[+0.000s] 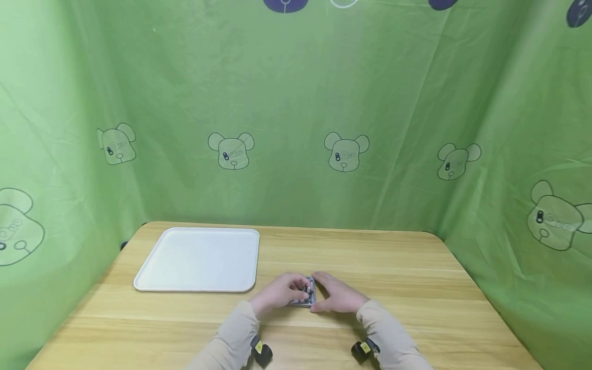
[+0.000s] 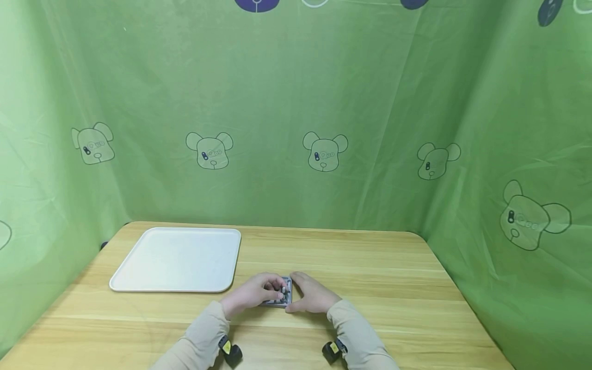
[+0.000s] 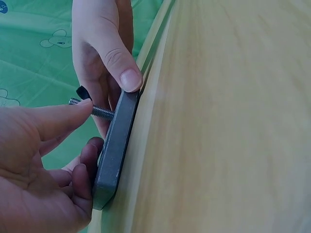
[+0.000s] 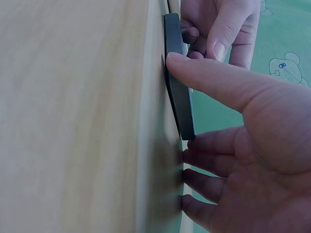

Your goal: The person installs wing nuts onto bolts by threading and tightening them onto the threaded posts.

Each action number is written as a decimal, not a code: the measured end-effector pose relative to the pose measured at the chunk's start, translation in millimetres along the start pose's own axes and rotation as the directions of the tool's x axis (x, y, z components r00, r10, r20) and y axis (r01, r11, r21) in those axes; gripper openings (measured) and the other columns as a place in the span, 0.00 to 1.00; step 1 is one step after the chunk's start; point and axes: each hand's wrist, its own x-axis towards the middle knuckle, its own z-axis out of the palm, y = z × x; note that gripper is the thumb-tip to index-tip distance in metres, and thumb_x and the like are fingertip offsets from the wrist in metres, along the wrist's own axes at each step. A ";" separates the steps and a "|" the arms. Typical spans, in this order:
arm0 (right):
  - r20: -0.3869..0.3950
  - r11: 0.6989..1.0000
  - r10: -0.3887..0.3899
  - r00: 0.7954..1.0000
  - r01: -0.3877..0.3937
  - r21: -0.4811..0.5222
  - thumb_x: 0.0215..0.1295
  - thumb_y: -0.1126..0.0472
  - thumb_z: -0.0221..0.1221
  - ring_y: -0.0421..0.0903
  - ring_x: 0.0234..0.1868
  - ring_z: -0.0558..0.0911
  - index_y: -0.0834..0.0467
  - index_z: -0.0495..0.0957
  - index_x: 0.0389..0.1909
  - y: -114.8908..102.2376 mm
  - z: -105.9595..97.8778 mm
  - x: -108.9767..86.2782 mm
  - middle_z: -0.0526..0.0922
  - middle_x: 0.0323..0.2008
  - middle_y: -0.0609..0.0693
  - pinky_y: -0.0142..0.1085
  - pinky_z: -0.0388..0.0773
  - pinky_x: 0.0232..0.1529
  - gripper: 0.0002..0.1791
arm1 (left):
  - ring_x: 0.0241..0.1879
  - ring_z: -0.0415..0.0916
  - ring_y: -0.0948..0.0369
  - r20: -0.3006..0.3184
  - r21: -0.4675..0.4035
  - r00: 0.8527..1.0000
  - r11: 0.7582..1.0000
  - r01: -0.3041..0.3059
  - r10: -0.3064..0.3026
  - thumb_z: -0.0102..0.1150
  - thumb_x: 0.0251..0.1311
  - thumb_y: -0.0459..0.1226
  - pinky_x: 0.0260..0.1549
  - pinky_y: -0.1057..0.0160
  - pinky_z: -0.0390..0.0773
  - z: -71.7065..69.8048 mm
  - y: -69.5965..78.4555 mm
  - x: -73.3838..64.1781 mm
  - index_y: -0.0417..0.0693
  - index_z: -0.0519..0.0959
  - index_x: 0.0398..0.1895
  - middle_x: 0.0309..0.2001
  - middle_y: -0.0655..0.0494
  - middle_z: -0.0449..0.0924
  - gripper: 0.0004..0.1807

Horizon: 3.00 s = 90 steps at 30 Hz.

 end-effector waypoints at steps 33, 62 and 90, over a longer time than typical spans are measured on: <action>-0.007 1.000 0.002 1.000 -0.002 -0.004 0.48 0.45 0.71 0.66 0.72 0.59 0.66 0.56 0.72 1.4 1.7 1.6 0.57 0.73 0.66 0.62 0.54 0.70 0.55 | 0.34 0.71 0.64 -0.025 -0.025 0.998 0.998 0.049 -0.050 0.66 0.54 0.30 0.36 0.69 0.71 0.0 1.6 -2.2 0.42 0.78 0.38 0.33 0.55 0.77 0.09; -0.008 1.000 -0.005 1.000 0.005 -0.015 0.48 0.44 0.71 0.67 0.72 0.59 0.66 0.56 0.72 2.0 0.9 1.6 0.58 0.72 0.66 0.63 0.55 0.69 0.55 | 0.33 0.69 0.61 -0.064 -0.080 0.994 0.993 0.083 -0.088 0.66 0.53 0.30 0.33 0.69 0.70 0.3 0.6 -3.2 0.38 0.72 0.38 0.32 0.55 0.73 0.13; -0.006 1.000 -0.011 1.000 0.011 -0.006 0.49 0.44 0.71 0.67 0.72 0.59 0.66 0.55 0.72 0.1 0.1 0.2 0.57 0.72 0.67 0.63 0.54 0.69 0.55 | 0.36 0.72 0.63 -0.022 0.006 1.000 1.000 0.012 -0.012 0.62 0.58 0.31 0.37 0.67 0.71 0.7 -1.3 -0.9 0.43 0.80 0.39 0.36 0.51 0.79 0.07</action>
